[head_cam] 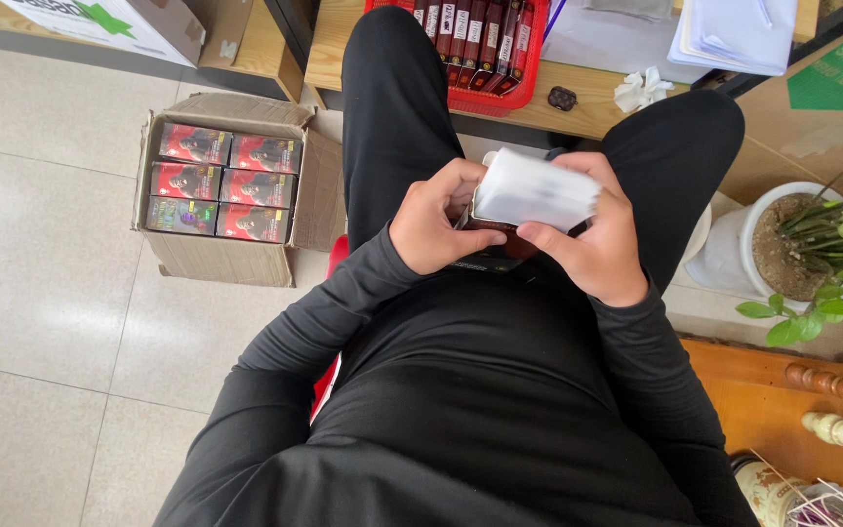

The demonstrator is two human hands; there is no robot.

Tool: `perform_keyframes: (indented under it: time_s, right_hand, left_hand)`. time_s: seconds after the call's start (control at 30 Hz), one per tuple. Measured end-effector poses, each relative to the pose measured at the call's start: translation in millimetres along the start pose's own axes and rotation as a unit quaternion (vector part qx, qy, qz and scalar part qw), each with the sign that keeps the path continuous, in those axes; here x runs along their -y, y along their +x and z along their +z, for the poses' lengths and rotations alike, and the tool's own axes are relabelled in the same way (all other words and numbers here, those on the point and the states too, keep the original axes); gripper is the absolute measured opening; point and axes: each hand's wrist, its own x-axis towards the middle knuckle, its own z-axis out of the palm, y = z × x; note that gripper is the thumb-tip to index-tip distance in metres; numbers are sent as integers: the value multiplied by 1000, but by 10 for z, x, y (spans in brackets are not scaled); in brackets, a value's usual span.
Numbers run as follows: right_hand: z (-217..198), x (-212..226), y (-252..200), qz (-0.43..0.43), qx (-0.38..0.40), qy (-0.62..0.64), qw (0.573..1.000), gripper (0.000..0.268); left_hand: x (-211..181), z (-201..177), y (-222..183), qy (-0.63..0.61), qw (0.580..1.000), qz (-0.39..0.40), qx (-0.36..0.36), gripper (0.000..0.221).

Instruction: The person removes phone screen protectors from sleeves, returns them to the sleeves, gathers a stack of items, and wipes a product box with a cloth.

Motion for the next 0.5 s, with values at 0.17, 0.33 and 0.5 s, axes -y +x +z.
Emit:
perform_keyframes:
  time_s: [0.17,0.33,0.5]
  right_hand:
    - [29,102,23,0,10,-24,1000,34]
    - [22,167,57,-32,20,-50,998,18]
    - [30,172,64,-79,32,-129,988,5]
  left_hand:
    - [136,-57,-48,-7,1000,-2,-2,55]
    - [154,-71,-63,1,1000,11,0,60]
    - [-121,-85,-60,82,996,32,11,59]
